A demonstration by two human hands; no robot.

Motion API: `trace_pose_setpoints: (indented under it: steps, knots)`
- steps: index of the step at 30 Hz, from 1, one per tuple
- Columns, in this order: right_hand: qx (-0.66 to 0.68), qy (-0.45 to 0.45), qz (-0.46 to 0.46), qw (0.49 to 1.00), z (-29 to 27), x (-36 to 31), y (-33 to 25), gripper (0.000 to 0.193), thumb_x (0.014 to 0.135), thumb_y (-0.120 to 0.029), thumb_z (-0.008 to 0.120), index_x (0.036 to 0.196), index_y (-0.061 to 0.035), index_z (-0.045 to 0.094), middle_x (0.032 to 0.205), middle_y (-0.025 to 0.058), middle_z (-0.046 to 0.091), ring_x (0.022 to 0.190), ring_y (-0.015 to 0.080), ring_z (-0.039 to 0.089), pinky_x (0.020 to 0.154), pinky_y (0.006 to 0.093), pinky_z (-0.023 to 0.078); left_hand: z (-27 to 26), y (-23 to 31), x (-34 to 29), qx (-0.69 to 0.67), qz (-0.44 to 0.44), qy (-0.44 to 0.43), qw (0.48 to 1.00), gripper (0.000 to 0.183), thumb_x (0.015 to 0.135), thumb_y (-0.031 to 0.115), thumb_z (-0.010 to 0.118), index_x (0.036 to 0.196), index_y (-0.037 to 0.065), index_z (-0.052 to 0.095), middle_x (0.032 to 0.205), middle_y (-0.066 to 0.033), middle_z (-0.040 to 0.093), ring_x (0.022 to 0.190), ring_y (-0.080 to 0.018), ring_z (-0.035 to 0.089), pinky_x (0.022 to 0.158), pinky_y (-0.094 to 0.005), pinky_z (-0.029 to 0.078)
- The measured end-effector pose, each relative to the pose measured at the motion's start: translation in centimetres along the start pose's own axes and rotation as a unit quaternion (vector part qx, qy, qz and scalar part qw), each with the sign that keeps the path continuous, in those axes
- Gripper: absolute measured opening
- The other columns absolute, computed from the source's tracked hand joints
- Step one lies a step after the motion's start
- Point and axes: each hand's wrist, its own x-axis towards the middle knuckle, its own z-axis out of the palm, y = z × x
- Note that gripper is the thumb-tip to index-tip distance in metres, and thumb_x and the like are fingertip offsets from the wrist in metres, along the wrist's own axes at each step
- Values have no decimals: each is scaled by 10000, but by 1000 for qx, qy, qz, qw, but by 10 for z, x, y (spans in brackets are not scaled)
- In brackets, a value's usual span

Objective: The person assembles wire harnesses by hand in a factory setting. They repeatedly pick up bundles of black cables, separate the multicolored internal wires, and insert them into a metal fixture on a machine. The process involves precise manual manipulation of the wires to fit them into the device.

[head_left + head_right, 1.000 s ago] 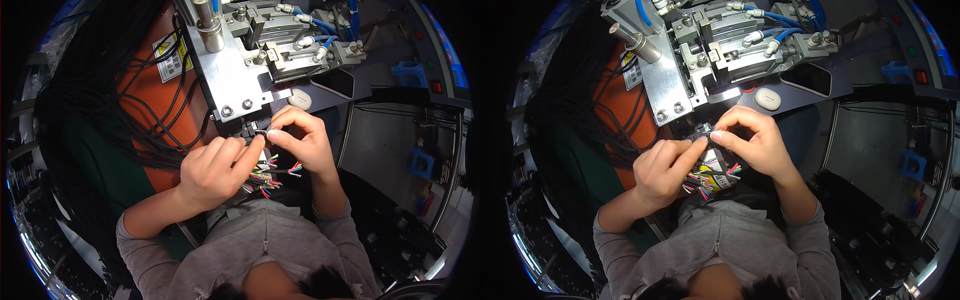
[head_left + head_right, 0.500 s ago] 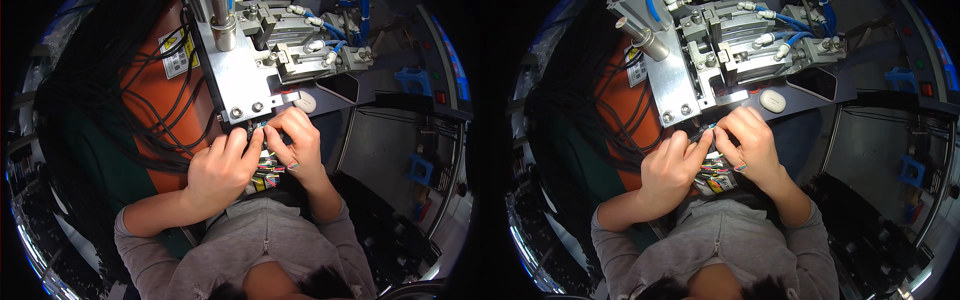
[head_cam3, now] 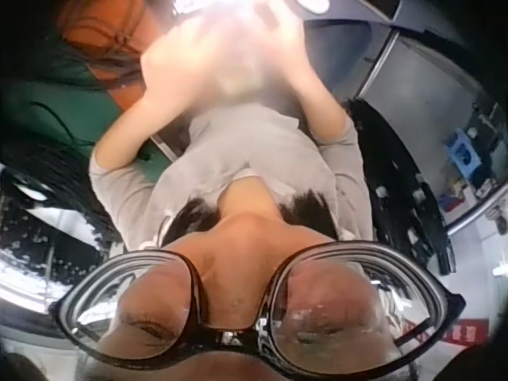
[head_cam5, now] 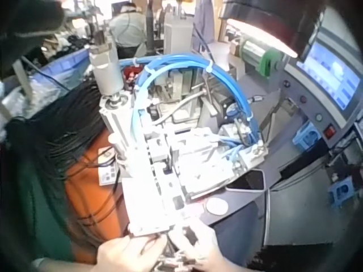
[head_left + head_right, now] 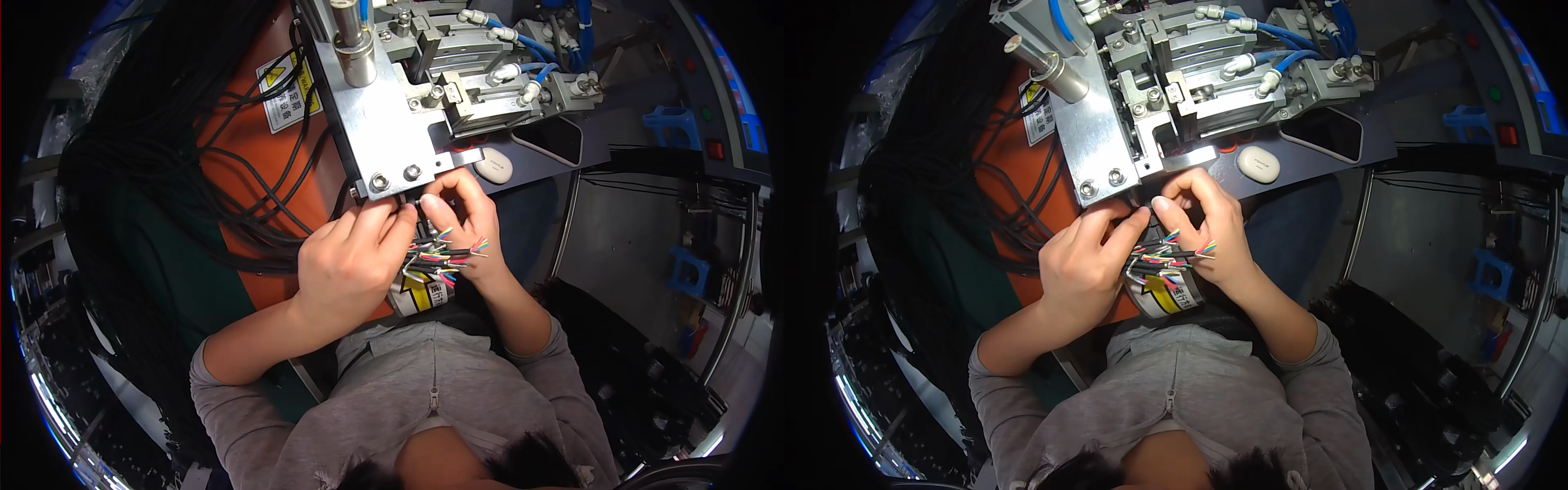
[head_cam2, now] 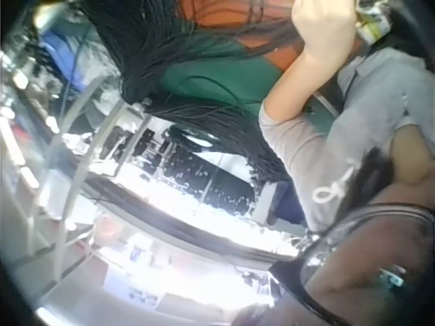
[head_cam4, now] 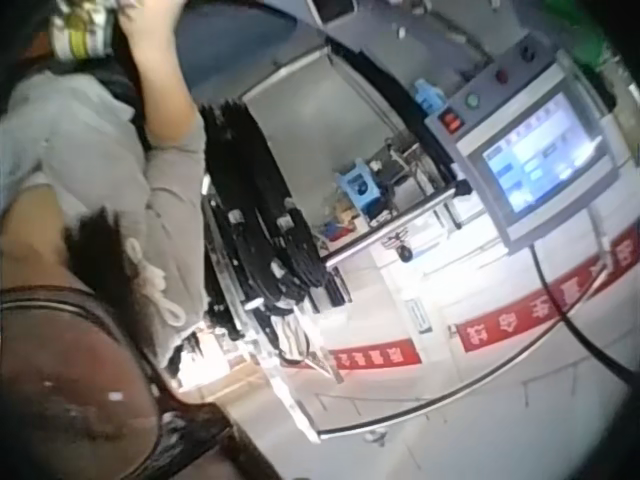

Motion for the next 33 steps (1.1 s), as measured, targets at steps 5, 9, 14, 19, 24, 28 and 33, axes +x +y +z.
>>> trace_pose_setpoints:
  steps: [5,9,14,19,24,28,33]
  knots:
    - [109,-19,67,992,-16,2,5,78,886,-60,632,874,6,593,801,-17,586,722,49,520,687,226,438,-15,13,-5,90,-29,-105,990,238,719,65,641,949,6,655,746,-7,495,631,-88,559,506,-211,433]
    - [0,-184,-208,961,-35,11,-7,282,718,34,722,993,-8,676,902,98,659,848,212,629,749,291,487,-17,9,-5,86,-35,-117,989,236,731,57,637,957,-10,650,734,-19,470,618,-89,557,499,-200,432]
    - [59,-192,-267,942,-33,8,-10,205,698,-26,757,894,-1,702,866,96,674,819,226,635,740,322,494,-13,6,-5,-25,-13,-51,998,280,754,98,658,1022,17,667,819,-45,517,615,-150,538,528,-286,427]
    - [69,-182,-284,939,-28,8,-14,199,693,7,755,884,6,699,864,113,673,795,224,636,734,311,493,-17,1,2,-79,-5,-61,995,348,757,114,699,1098,54,677,905,-54,550,749,-189,531,610,-298,448]
    - [149,-126,-142,970,-32,2,-17,186,727,71,722,901,30,671,881,120,646,826,172,616,725,266,481,-13,-1,1,-134,50,52,988,330,732,108,725,1048,30,678,917,-65,580,719,-167,552,553,-268,458]
    - [263,-198,-13,944,-29,1,-26,124,822,35,650,946,47,656,951,107,620,872,147,596,747,254,473,-6,-4,1,-154,51,57,985,262,725,111,737,935,-21,652,709,-36,552,561,-143,541,438,-268,416]
    - [268,-152,21,951,-22,-4,-29,110,866,-31,636,943,47,652,932,89,633,828,128,604,734,229,472,-9,1,2,-149,24,55,987,216,726,102,737,881,-12,639,680,-45,513,537,-160,518,427,-284,397]
